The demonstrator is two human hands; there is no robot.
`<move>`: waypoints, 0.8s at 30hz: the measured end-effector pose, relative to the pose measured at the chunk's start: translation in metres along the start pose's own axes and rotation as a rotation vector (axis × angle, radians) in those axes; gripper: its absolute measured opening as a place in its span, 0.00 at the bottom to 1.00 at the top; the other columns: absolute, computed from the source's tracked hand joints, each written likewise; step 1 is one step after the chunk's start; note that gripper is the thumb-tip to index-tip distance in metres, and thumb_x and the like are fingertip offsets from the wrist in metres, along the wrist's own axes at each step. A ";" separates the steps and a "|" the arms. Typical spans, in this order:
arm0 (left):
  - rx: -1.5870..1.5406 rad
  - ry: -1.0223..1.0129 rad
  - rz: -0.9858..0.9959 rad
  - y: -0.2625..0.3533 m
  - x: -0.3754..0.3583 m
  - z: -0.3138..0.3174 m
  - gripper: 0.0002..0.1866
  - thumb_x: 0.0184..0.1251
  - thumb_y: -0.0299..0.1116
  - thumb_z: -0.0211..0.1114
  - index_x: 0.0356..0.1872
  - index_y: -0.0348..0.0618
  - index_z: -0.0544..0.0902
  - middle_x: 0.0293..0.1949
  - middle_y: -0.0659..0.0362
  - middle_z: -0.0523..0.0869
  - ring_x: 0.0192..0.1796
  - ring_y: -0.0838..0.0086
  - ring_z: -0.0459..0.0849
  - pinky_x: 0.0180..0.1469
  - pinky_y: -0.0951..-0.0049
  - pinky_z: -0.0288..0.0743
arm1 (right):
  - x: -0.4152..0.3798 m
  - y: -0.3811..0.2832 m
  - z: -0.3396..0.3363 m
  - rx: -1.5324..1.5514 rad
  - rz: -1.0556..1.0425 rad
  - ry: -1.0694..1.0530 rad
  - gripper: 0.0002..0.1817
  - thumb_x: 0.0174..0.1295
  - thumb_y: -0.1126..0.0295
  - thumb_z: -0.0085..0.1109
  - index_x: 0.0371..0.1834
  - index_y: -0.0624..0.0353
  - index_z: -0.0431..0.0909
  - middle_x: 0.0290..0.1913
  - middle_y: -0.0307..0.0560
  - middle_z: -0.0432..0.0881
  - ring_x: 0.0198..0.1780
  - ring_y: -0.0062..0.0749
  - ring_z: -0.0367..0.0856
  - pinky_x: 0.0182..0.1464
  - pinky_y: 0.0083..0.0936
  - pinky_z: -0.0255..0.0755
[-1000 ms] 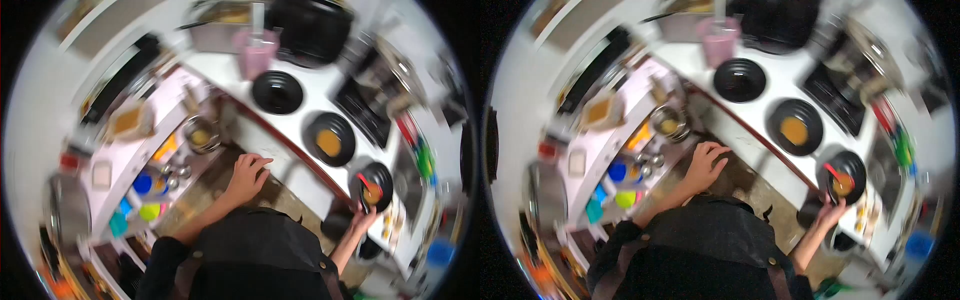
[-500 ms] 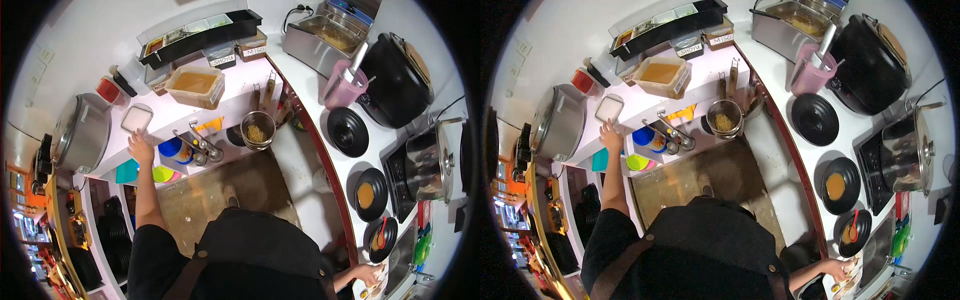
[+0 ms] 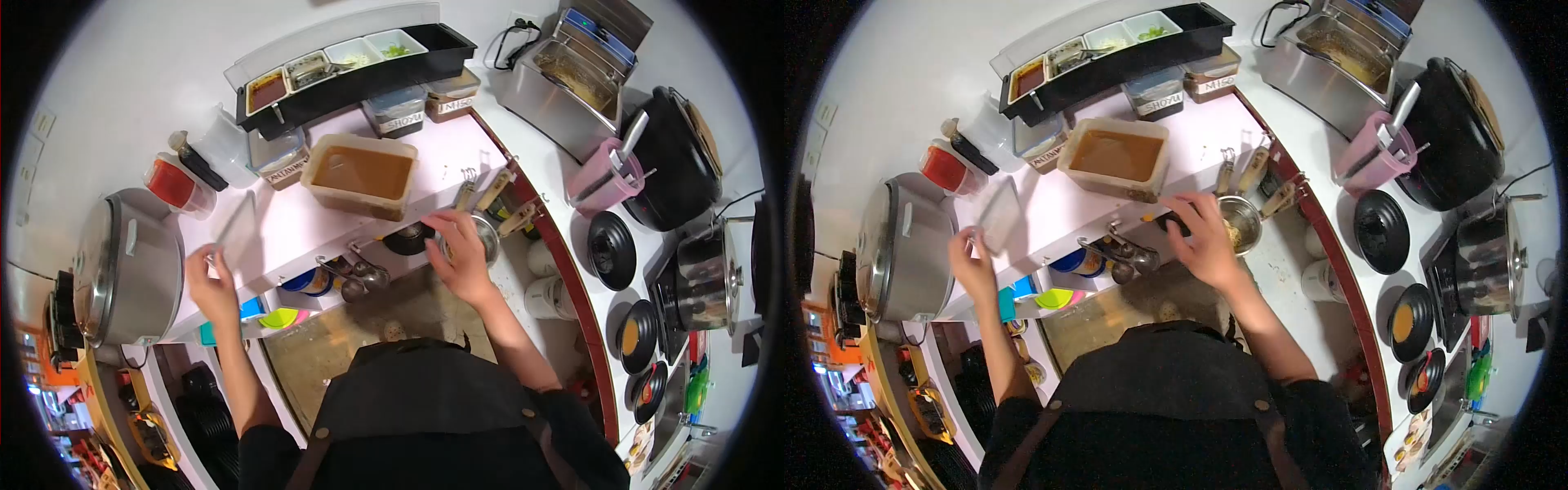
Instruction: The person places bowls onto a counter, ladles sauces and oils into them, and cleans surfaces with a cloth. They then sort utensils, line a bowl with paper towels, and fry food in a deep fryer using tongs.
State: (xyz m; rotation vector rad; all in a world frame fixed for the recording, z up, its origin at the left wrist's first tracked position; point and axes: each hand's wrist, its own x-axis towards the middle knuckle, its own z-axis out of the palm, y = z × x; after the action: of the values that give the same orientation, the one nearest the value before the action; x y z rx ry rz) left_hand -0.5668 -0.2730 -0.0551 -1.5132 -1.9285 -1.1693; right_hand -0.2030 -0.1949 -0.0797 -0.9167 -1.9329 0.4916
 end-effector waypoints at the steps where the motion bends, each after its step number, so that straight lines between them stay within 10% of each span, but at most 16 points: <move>1: -0.151 0.026 -0.224 0.016 0.017 -0.010 0.07 0.60 0.28 0.64 0.37 0.36 0.79 0.34 0.57 0.80 0.35 0.72 0.80 0.33 0.73 0.77 | 0.020 -0.006 0.013 0.025 -0.027 0.023 0.20 0.52 0.77 0.57 0.51 0.59 0.74 0.47 0.52 0.72 0.51 0.46 0.71 0.54 0.32 0.65; 8: -0.925 -0.229 -0.794 0.065 0.047 0.042 0.13 0.62 0.42 0.62 0.39 0.44 0.77 0.33 0.62 0.80 0.31 0.79 0.81 0.28 0.77 0.81 | 0.115 -0.013 0.039 0.652 0.346 -0.053 0.19 0.60 0.66 0.57 0.54 0.61 0.72 0.39 0.44 0.76 0.43 0.28 0.72 0.46 0.24 0.67; 11: -0.973 -0.300 -0.878 0.080 0.038 0.099 0.16 0.62 0.41 0.62 0.39 0.36 0.75 0.30 0.59 0.80 0.28 0.78 0.81 0.28 0.77 0.80 | 0.132 0.033 0.030 0.394 0.507 -0.064 0.16 0.60 0.63 0.58 0.46 0.62 0.77 0.28 0.42 0.77 0.31 0.24 0.72 0.37 0.22 0.67; 18: -0.209 -0.235 -0.550 0.090 0.024 0.151 0.18 0.60 0.38 0.64 0.42 0.33 0.74 0.42 0.48 0.78 0.39 0.66 0.79 0.39 0.70 0.72 | 0.158 0.112 0.061 -0.160 0.158 -0.023 0.13 0.55 0.64 0.61 0.33 0.64 0.81 0.29 0.51 0.80 0.27 0.35 0.76 0.31 0.27 0.69; 24: -0.477 -0.097 -0.254 0.066 0.018 0.193 0.14 0.60 0.25 0.50 0.47 0.35 0.76 0.48 0.47 0.76 0.52 0.58 0.74 0.55 0.69 0.66 | 0.135 0.119 0.070 0.514 0.308 -0.181 0.17 0.61 0.66 0.55 0.51 0.63 0.75 0.46 0.47 0.78 0.46 0.29 0.74 0.50 0.23 0.66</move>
State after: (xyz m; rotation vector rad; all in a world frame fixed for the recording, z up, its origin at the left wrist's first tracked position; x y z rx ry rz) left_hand -0.4789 -0.1018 -0.1260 -1.6046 -2.0484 -1.8002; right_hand -0.2576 -0.0129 -0.1160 -0.8473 -1.6978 1.2238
